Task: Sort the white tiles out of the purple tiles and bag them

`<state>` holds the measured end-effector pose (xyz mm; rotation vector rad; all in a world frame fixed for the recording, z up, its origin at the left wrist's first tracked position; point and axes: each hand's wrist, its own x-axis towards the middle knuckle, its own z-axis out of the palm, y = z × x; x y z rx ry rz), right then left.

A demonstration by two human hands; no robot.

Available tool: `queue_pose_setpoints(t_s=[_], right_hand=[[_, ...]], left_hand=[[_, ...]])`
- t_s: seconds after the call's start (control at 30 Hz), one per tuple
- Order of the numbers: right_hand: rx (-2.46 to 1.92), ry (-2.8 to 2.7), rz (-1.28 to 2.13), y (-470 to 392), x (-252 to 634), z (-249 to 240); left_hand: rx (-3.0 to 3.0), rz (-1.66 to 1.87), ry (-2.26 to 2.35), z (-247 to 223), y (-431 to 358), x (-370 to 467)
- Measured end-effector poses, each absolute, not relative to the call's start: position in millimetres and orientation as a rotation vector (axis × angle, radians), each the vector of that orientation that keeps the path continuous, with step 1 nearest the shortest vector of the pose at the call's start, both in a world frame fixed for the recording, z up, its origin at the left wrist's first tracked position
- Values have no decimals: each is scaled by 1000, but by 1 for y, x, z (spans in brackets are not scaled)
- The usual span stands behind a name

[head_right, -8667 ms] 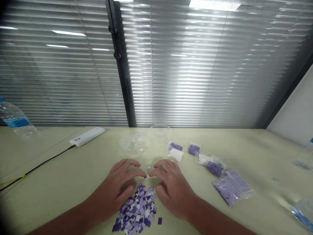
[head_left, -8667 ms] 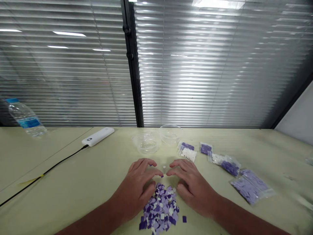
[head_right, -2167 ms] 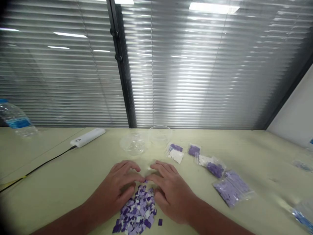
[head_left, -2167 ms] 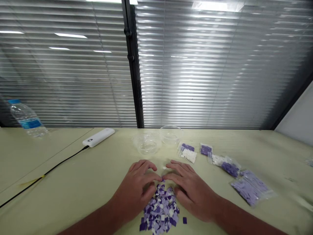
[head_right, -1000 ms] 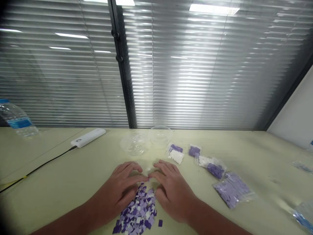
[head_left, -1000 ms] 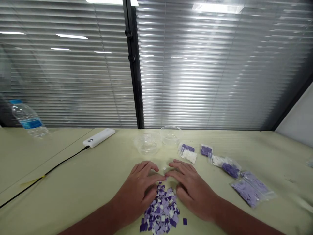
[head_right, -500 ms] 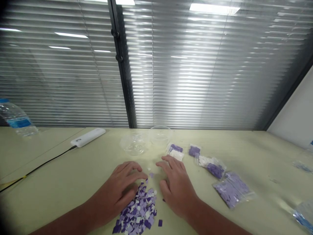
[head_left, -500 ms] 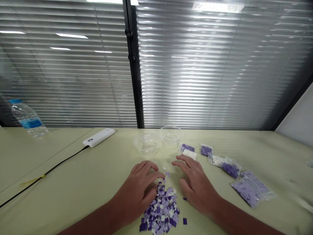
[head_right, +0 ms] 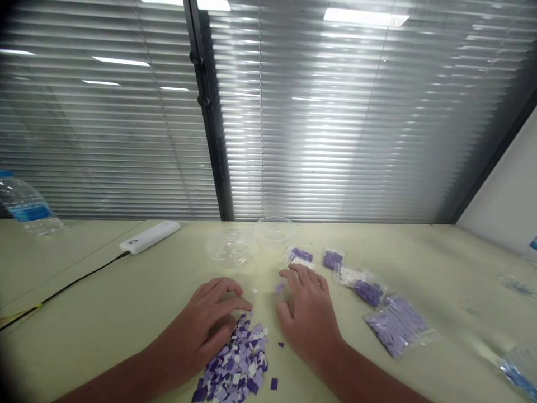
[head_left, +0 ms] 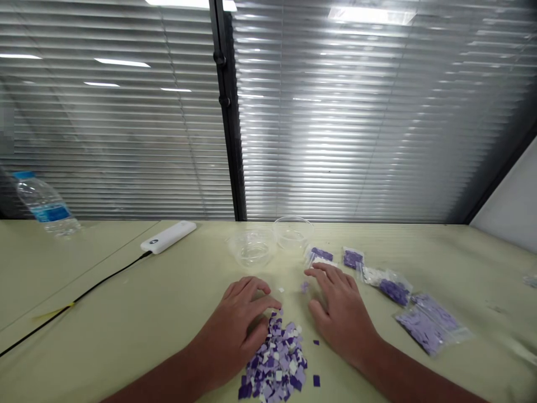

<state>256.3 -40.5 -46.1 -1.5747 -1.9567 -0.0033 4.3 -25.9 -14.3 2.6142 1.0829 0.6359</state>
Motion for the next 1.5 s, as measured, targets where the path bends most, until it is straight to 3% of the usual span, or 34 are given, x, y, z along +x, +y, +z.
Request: queue_pose_setpoints(t_s=[0.23,0.5,0.83,1.2,1.5], right_hand=[[-1554,-2002,70,-40,258,-47],[-1048,-2345,316,-52,253,-31],[-1440,-2061,132,-44,255,-42],[-1069,-2465,376,-54,252,-21],[-1068,-2491,363,-53,252,-18]], left_hand=[[2601,683,1069,-17,-26,3],[2627,639,1069,-15,-25,5],[2627,655,1068,-15,-27,5],[2681,723,1377,-23,-22,1],[2772,752,1076,-8,-28,5]])
